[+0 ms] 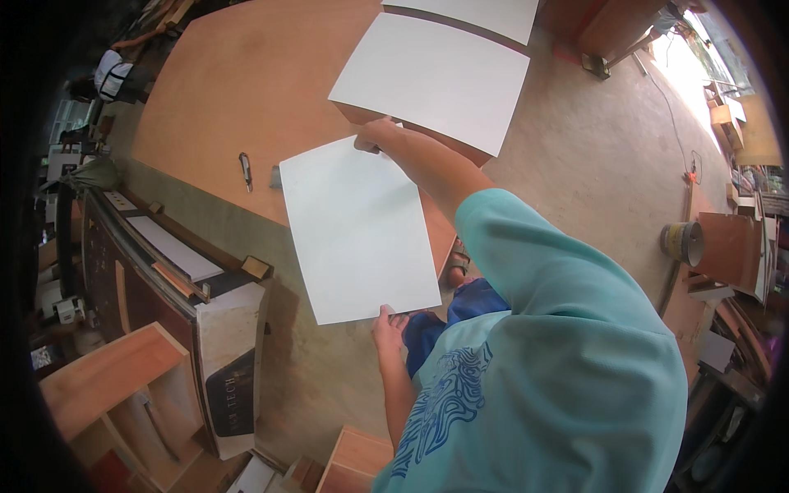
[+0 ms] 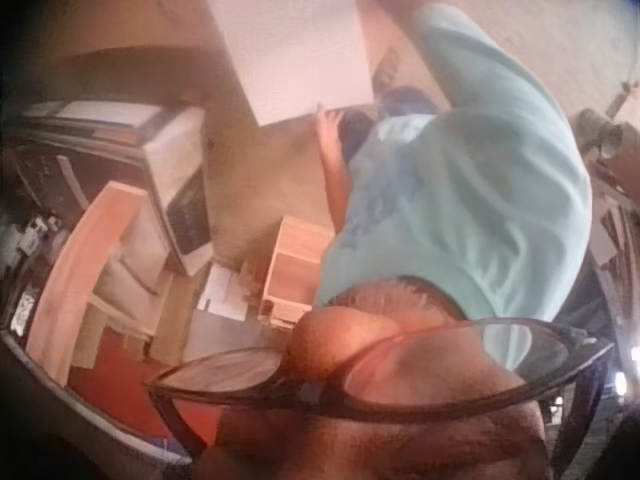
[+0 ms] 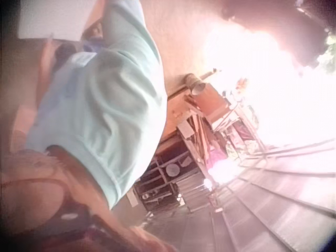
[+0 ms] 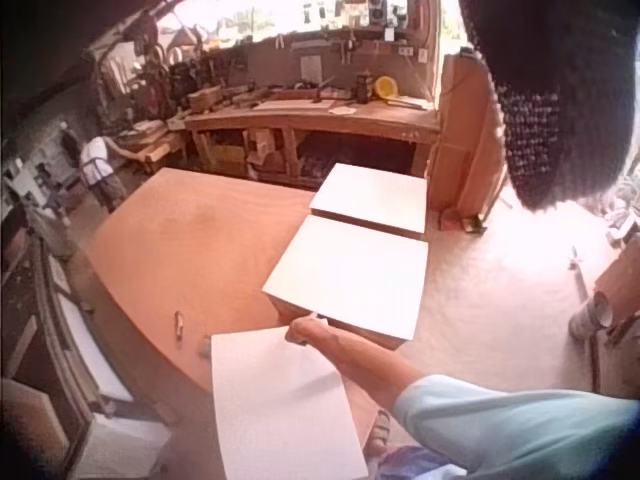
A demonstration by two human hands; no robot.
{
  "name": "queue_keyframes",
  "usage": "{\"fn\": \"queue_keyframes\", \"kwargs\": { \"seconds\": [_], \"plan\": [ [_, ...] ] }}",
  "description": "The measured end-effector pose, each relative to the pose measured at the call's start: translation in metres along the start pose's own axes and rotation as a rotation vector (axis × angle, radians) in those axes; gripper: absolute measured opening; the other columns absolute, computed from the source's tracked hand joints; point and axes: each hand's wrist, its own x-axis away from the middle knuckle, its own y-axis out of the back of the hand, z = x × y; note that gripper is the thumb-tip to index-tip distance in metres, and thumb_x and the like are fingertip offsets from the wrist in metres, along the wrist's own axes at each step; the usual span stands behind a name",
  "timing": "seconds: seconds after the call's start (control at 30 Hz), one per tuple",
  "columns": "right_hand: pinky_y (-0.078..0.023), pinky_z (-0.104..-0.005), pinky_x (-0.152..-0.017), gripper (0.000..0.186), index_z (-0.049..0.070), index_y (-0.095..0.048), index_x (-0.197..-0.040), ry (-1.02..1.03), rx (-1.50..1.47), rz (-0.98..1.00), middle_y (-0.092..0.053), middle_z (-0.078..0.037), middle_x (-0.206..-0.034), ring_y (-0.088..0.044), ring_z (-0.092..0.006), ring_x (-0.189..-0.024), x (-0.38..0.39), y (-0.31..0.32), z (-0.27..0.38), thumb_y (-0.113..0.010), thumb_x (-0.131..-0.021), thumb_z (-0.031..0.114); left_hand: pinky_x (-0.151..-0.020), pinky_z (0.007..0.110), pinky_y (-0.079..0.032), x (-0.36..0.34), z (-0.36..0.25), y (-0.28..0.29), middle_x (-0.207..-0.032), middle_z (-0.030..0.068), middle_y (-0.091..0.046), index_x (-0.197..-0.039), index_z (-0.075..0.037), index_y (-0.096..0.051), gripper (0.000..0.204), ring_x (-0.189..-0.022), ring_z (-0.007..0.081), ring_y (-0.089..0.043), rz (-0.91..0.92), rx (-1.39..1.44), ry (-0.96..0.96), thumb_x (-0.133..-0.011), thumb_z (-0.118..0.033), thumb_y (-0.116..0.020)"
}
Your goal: The person uses a utility knife and a metal straightedge to score and cut white laminated plywood sheets on a workbench. They repeatedly align the straightedge, score the surface, and snap the sheet to separate pieces, stacking the cut panels on the bench.
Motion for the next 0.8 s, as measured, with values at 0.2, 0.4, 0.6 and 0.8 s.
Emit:
{"fn": "queue_keyframes", "kwargs": {
  "seconds": [0.2, 0.4, 0.6, 0.8],
  "plan": [
    [-0.048, -0.0445, -0.08, 0.042, 0.009, -0.071, -0.102, -0.095, -0.308, 0.004, -0.067, -0.019, -0.105, -0.063, -0.0327, -0.098, -0.05, -0.014, -0.029, -0.056, -0.062, 0.006, -0.088, 0.049, -0.05, 0.014, 0.024, -0.034, -0.13, 0.0167, -0.049, -0.139, -0.005, -0.035, 0.05, -0.114, 0.035, -0.054, -0.043, -0.024, -0.1, -0.096, -0.021, -0.056],
    [-0.052, -0.0415, -0.077, 0.045, 0.004, -0.069, -0.102, 0.04, -0.085, -0.079, -0.065, -0.018, -0.11, -0.064, -0.0311, -0.096, -0.015, -0.021, -0.03, -0.057, -0.059, 0.003, -0.096, 0.055, -0.044, 0.01, -0.011, -0.021, -0.131, 0.02, -0.047, -0.136, -0.002, -0.036, 0.043, -0.118, 0.0351, -0.051, -0.212, 0.084, -0.233, -0.097, -0.015, -0.05],
    [-0.054, -0.0415, -0.082, 0.048, 0.0, -0.066, -0.107, -0.019, -0.193, -0.205, -0.059, -0.022, -0.117, -0.063, -0.0333, -0.105, -0.014, -0.044, -0.048, -0.059, -0.059, 0.003, -0.099, 0.056, -0.041, -0.01, -0.023, -0.004, -0.131, 0.0216, -0.047, -0.133, 0.006, -0.037, 0.042, -0.119, 0.0361, -0.051, -0.288, 0.117, -0.155, -0.098, -0.015, -0.048],
    [-0.048, -0.043, -0.096, 0.06, 0.001, -0.047, -0.132, -0.127, -0.213, -0.203, -0.049, -0.022, -0.131, -0.054, -0.0343, -0.12, 0.028, -0.088, -0.073, -0.056, -0.074, 0.013, -0.094, 0.051, -0.046, -0.02, -0.049, 0.012, -0.121, 0.02, -0.055, -0.122, 0.009, -0.049, 0.038, -0.112, 0.0344, -0.056, -0.373, 0.108, -0.197, -0.093, -0.015, -0.058]
  ]
}}
